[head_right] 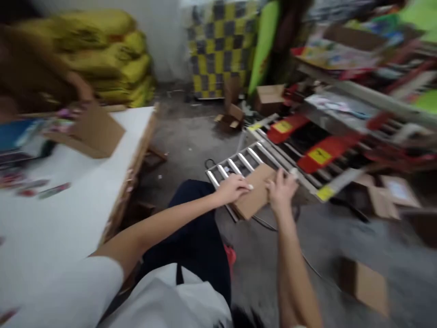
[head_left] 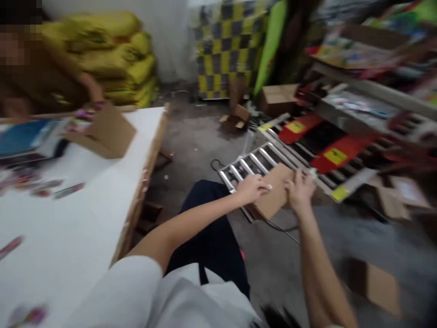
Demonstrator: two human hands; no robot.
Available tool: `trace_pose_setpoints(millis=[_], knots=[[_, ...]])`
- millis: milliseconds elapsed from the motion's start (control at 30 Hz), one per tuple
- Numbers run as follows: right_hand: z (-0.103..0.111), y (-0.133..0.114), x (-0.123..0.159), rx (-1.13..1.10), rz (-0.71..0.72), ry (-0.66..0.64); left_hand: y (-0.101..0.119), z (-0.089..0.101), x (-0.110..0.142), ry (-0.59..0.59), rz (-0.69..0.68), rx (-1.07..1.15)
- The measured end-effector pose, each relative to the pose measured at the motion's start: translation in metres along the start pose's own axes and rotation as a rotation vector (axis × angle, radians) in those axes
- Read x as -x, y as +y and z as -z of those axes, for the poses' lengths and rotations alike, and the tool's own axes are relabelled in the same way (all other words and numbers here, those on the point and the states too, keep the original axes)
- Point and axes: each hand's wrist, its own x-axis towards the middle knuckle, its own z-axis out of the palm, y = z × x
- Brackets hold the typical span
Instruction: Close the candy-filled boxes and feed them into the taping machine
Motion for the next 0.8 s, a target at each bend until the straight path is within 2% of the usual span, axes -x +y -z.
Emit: trace_pose_setpoints(millis=[67,133,200,267,333,400,467,533,633,733,800], knots=[[0.022,-0.005,0.032,-0.016,0.031,-0.064,-0.012,-0.006,-0.004,0.028,-0.016,0.094],[0.031,-0.036,0.059,-0.068,0.117,-0.128,-0.021,-0.010,-0.007,0.056,0.000,0.206],[0.036,-0.068,0.078,-0.100,0.142,-0.155,-0.026,-0.010,-0.008,0.063,0.018,0.324],[0.041,-0.083,0.086,-0.119,0.146,-0.168,-0.030,-0.009,-0.006,0.073,0.000,0.431],[0.043,-0.078,0.081,-0.131,0.178,-0.196,-0.037,-0.005,0.000,0.149,-0.007,0.504],[0.042,-0.061,0.061,-0.124,0.214,-0.222,-0.050,0.001,0.015,0.260,0.036,0.482],[0.038,-0.039,0.027,-0.076,0.217,-0.219,-0.073,0.008,0.039,0.332,0.112,0.338],[0.035,-0.015,-0.020,0.015,0.186,-0.195,-0.104,0.013,0.070,0.327,0.193,0.114],[0.041,0.017,-0.097,0.134,0.065,-0.169,-0.143,0.010,0.121,0.257,0.374,-0.190],[0.049,0.035,-0.148,0.096,-0.022,-0.114,-0.146,0.000,0.160,0.193,0.476,-0.303],[0.040,0.036,-0.154,0.039,-0.082,-0.021,-0.134,-0.008,0.168,0.177,0.520,-0.316]])
